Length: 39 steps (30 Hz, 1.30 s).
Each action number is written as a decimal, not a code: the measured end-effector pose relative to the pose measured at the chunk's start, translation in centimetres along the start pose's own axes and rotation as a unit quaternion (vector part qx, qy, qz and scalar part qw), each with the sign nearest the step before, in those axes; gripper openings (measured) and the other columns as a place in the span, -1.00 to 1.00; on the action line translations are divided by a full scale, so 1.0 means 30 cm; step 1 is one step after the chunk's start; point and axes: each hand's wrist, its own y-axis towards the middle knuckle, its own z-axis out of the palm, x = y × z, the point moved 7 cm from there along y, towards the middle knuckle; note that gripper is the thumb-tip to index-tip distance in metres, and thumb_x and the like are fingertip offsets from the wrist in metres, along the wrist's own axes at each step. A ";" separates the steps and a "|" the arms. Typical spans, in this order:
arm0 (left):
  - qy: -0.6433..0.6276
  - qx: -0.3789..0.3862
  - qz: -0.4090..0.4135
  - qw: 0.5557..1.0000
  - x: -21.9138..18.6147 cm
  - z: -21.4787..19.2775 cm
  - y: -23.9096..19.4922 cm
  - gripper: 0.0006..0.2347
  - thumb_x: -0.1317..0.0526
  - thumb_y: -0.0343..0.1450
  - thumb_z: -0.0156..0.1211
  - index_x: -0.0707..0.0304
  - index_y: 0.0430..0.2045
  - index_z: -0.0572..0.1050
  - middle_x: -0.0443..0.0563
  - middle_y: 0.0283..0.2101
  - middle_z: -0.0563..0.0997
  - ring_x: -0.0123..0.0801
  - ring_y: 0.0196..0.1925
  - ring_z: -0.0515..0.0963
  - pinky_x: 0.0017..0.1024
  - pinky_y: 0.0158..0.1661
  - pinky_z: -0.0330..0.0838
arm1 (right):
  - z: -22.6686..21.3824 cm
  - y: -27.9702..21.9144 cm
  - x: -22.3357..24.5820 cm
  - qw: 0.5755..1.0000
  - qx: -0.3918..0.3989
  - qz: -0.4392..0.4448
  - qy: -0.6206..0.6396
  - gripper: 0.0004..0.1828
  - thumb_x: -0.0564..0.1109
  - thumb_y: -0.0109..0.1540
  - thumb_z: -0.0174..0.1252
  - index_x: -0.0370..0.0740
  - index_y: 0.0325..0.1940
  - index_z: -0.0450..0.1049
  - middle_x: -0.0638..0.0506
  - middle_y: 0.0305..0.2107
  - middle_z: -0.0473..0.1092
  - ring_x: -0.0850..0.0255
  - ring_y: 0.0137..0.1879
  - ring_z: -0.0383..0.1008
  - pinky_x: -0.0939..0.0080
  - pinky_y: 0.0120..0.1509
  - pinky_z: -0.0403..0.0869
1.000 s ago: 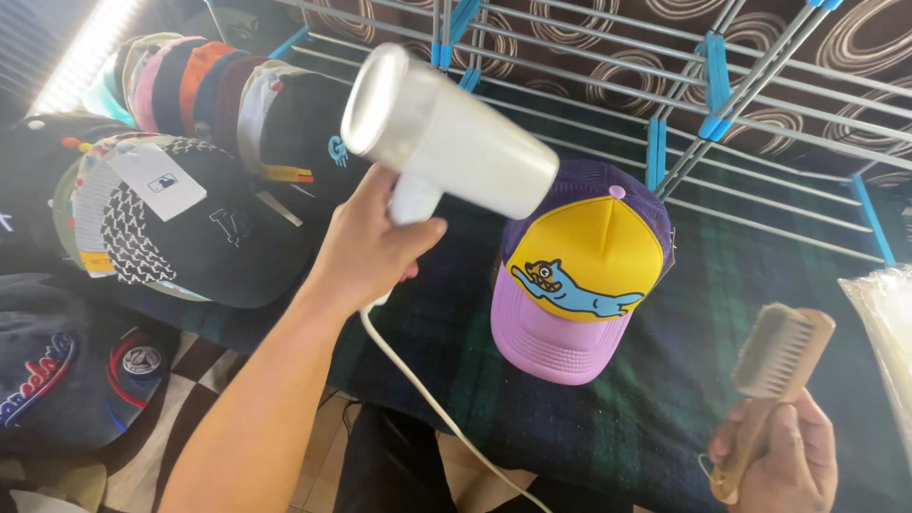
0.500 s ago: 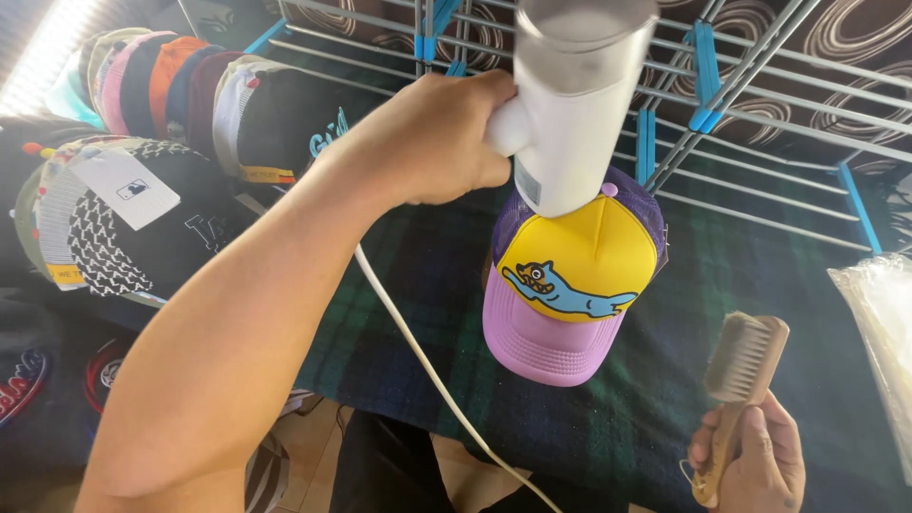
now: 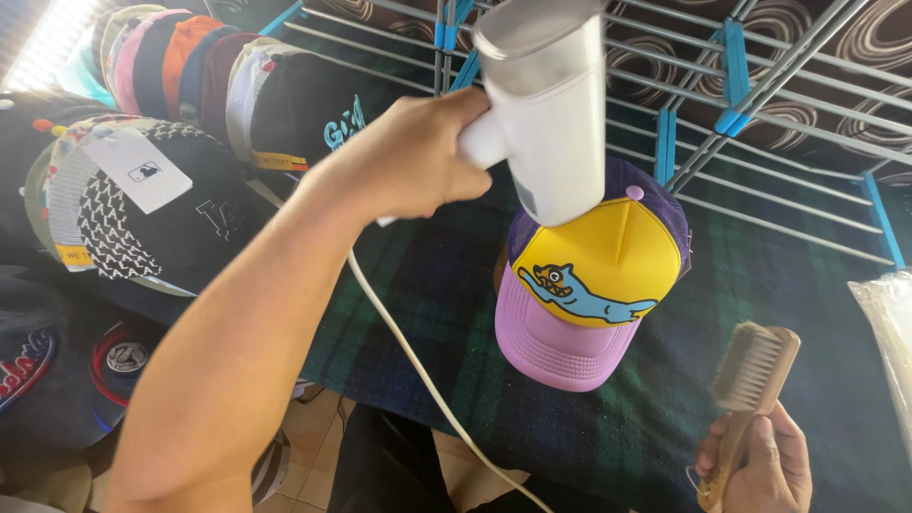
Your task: The person places a white and brown cap on a metal rack, then picks up a purple and yellow cap. They brush the cap with a wooden brush and then use a hair dryer to dry it.
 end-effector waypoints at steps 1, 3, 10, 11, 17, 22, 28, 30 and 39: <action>-0.054 -0.005 -0.022 0.998 0.033 0.014 -0.020 -0.50 0.23 0.33 0.13 0.02 0.23 0.35 0.16 -0.08 0.61 -0.21 -0.62 0.57 -0.25 -0.56 0.53 | 0.006 -0.003 0.005 1.000 0.004 -0.003 0.006 -0.63 -0.08 0.58 -0.16 -0.01 0.45 0.36 -0.20 -0.37 0.34 0.05 -0.59 0.23 0.16 -0.54 0.27; -0.108 -0.012 -0.046 0.993 0.090 0.058 -0.053 -0.50 0.22 0.34 0.13 -0.02 0.26 0.34 0.12 -0.07 0.63 -0.29 -0.58 0.57 -0.31 -0.54 0.53 | 0.021 -0.006 0.013 1.000 0.009 -0.006 0.011 -0.63 -0.07 0.57 -0.16 -0.01 0.45 0.35 -0.19 -0.37 0.34 0.07 -0.58 0.24 0.18 -0.54 0.27; -0.284 -0.067 -0.129 0.948 0.259 0.227 -0.123 -0.39 0.17 0.35 0.17 -0.09 0.39 0.21 0.09 0.03 0.58 -0.38 -0.51 0.58 -0.41 -0.41 0.59 | 0.120 -0.045 0.088 0.999 -0.012 -0.007 -0.035 -0.64 -0.10 0.56 -0.21 -0.15 0.38 0.37 -0.16 -0.39 0.32 0.08 -0.59 0.19 0.16 -0.52 0.25; -0.317 -0.074 -0.145 0.934 0.281 0.254 -0.130 -0.36 0.15 0.33 0.17 -0.11 0.40 0.20 0.10 0.01 0.56 -0.38 -0.52 0.57 -0.44 -0.42 0.58 | 0.127 -0.048 0.093 0.999 -0.020 -0.006 -0.036 -0.65 -0.09 0.55 -0.19 -0.17 0.36 0.38 -0.15 -0.39 0.33 0.09 -0.60 0.18 0.17 -0.52 0.23; -0.419 -0.108 -0.175 0.884 0.381 0.392 -0.145 -0.44 0.21 0.29 0.25 0.03 0.27 0.34 0.06 -0.25 0.57 -0.41 -0.63 0.50 -0.44 -0.49 0.49 | 0.182 -0.067 0.119 0.996 -0.011 0.041 -0.076 -0.65 -0.02 0.58 -0.20 -0.15 0.38 0.31 -0.13 -0.28 0.32 0.08 -0.48 0.25 0.12 -0.43 0.35; -0.459 -0.131 -0.192 0.858 0.417 0.500 -0.154 -0.49 0.20 0.31 0.29 0.13 0.20 0.37 0.09 -0.32 0.56 -0.39 -0.64 0.49 -0.42 -0.50 0.47 | 0.189 -0.043 0.075 0.994 0.023 0.068 -0.080 -0.61 0.08 0.57 -0.20 -0.11 0.41 0.21 -0.11 -0.25 0.27 0.08 -0.44 0.24 0.10 -0.37 0.35; -0.489 -0.119 -0.234 0.832 0.400 0.545 -0.187 -0.49 0.17 0.32 0.27 0.13 0.20 0.32 0.09 -0.24 0.54 -0.36 -0.58 0.48 -0.39 -0.46 0.50 | 0.202 -0.036 0.051 0.996 0.018 0.063 -0.064 -0.62 0.08 0.58 -0.20 -0.09 0.41 0.24 -0.10 -0.31 0.27 0.10 -0.47 0.23 0.14 -0.41 0.31; -0.487 -0.117 -0.233 0.833 0.396 0.541 -0.193 -0.47 0.17 0.33 0.26 0.10 0.23 0.30 0.08 -0.21 0.54 -0.36 -0.57 0.48 -0.39 -0.45 0.52 | 0.191 -0.029 0.036 0.997 0.012 0.056 -0.056 -0.62 0.05 0.57 -0.20 -0.08 0.43 0.24 -0.09 -0.30 0.28 0.12 -0.48 0.22 0.16 -0.42 0.29; -0.449 -0.075 -0.236 0.859 0.437 0.521 -0.231 -0.43 0.17 0.32 0.22 0.05 0.30 0.29 0.04 -0.32 0.53 -0.36 -0.62 0.48 -0.37 -0.44 0.46 | 0.179 -0.014 0.006 0.996 0.042 0.061 -0.056 -0.60 0.11 0.57 -0.18 -0.06 0.44 0.22 -0.10 -0.26 0.28 0.08 -0.46 0.25 0.13 -0.39 0.34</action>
